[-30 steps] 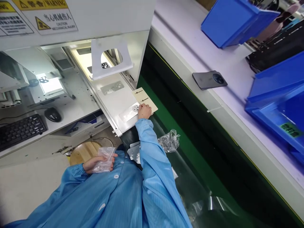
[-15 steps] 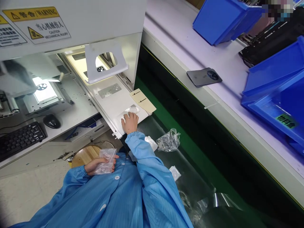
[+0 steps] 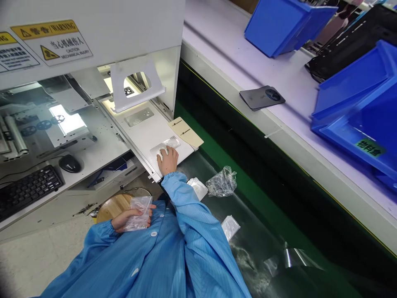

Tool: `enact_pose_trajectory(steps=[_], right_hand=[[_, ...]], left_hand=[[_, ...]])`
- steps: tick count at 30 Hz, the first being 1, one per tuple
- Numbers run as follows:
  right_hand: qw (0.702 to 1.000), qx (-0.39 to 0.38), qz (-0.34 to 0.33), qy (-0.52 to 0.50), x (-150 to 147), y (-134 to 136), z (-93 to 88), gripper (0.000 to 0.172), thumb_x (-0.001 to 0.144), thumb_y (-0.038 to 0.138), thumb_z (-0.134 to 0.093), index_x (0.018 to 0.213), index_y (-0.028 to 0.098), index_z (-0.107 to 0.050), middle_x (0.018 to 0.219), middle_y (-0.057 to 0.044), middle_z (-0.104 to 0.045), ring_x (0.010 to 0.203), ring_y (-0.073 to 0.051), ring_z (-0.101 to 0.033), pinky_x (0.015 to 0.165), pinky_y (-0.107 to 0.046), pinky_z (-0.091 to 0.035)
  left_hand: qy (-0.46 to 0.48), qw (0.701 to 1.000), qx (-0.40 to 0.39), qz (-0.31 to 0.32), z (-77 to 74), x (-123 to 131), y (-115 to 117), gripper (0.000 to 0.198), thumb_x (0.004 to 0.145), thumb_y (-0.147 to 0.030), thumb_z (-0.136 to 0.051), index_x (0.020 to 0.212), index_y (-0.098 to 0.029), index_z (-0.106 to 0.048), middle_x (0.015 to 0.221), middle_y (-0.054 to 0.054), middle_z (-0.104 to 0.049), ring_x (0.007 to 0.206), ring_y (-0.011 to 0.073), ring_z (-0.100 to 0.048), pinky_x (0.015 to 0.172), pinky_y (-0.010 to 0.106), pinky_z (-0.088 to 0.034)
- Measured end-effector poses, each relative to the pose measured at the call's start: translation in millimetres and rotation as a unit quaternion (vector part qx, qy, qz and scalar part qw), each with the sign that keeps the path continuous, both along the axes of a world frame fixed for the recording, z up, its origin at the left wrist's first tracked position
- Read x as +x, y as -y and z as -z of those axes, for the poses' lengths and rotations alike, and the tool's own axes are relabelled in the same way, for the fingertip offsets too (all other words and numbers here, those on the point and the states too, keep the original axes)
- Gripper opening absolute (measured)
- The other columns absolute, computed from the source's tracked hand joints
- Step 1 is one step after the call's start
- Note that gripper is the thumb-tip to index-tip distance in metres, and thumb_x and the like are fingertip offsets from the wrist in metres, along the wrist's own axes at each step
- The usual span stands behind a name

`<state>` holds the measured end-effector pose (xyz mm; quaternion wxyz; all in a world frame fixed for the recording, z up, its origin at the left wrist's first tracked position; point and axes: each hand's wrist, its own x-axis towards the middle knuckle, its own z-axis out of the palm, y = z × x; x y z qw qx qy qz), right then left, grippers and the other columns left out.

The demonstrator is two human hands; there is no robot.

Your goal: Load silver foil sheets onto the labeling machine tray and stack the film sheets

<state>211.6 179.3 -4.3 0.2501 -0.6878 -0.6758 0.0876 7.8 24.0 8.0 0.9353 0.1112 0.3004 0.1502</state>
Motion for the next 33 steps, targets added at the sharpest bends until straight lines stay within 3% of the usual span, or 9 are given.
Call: enact_pose_trajectory(steps=[12,16,19,23,25,27,30,33], right_hand=[[0.999,-0.036,-0.011,0.001,5,-4,-2.9,0.028,0.093,0.031,-0.053,0.116,0.020,-0.063,0.136,-0.014,-0.048,0.130,-0.031,-0.034,0.106,-0.048,-0.029],[0.999,-0.028,-0.005,-0.038,2,1,-15.2,0.030,0.092,0.032,-0.055,0.119,0.020,-0.062,0.137,-0.013,-0.048,0.131,-0.030,-0.035,0.108,-0.046,-0.030],[0.991,-0.029,-0.055,-0.119,-1,27,-33.0,0.032,0.094,0.034,-0.053,0.121,0.019,-0.061,0.129,-0.012,-0.056,0.124,-0.025,-0.046,0.107,-0.039,-0.035],[0.944,-0.119,-0.228,-0.208,7,103,-53.7,0.042,0.093,0.042,-0.056,0.131,0.023,-0.055,0.122,-0.008,-0.062,0.113,-0.021,-0.057,0.100,-0.033,-0.043],[0.933,-0.157,-0.236,-0.224,20,151,-56.1,0.044,0.092,0.042,-0.058,0.133,0.024,-0.054,0.119,-0.008,-0.064,0.110,-0.022,-0.059,0.097,-0.034,-0.046],[0.937,-0.165,-0.165,-0.259,36,204,-50.9,0.036,0.095,0.037,-0.053,0.129,0.026,-0.057,0.115,-0.007,-0.065,0.108,-0.021,-0.061,0.095,-0.034,-0.048],[0.939,-0.151,0.051,-0.305,62,293,-29.5,0.030,0.096,0.027,-0.044,0.118,0.029,-0.063,0.112,-0.005,-0.067,0.106,-0.021,-0.063,0.094,-0.036,-0.049],[0.896,-0.188,0.303,-0.264,81,391,-3.0,0.033,0.094,0.027,-0.037,0.109,0.027,-0.066,0.102,-0.008,-0.069,0.098,-0.026,-0.066,0.084,-0.041,-0.053]], left_hand=[[-0.004,1.000,0.008,0.000,1.3,1,0,0.030,0.071,-0.020,-0.066,0.101,-0.021,-0.071,0.093,0.006,-0.065,0.081,0.0222,-0.065,0.081,0.038,-0.052],[-0.007,1.000,0.010,0.004,-1.4,2,0,0.033,0.069,-0.021,-0.068,0.101,-0.021,-0.072,0.092,0.006,-0.067,0.081,0.0221,-0.065,0.081,0.038,-0.052],[-0.011,1.000,0.018,0.014,-3.8,6,-5,0.032,0.068,-0.021,-0.069,0.099,-0.022,-0.072,0.092,0.005,-0.068,0.080,0.0220,-0.066,0.081,0.039,-0.052],[-0.022,0.996,0.027,0.086,-0.5,28,-15,0.019,0.068,-0.025,-0.069,0.084,-0.015,-0.072,0.077,0.008,-0.069,0.076,0.0256,-0.067,0.078,0.039,-0.052],[-0.032,0.989,0.031,0.140,4.9,49,-15,0.015,0.067,-0.023,-0.070,0.078,-0.014,-0.070,0.069,0.007,-0.068,0.071,0.0256,-0.067,0.076,0.038,-0.052],[-0.034,0.980,0.027,0.193,10.3,77,-9,0.020,0.063,-0.020,-0.071,0.082,-0.015,-0.069,0.068,0.004,-0.068,0.070,0.0243,-0.067,0.075,0.037,-0.052],[-0.052,0.947,0.048,0.315,15.9,131,13,0.042,0.062,-0.026,-0.070,0.103,-0.016,-0.064,0.084,0.006,-0.071,0.082,0.0263,-0.068,0.077,0.038,-0.052],[-0.169,0.853,0.222,0.440,21.6,201,49,0.054,0.070,-0.040,-0.068,0.117,-0.016,-0.056,0.099,0.010,-0.070,0.093,0.0289,-0.066,0.078,0.039,-0.051]])
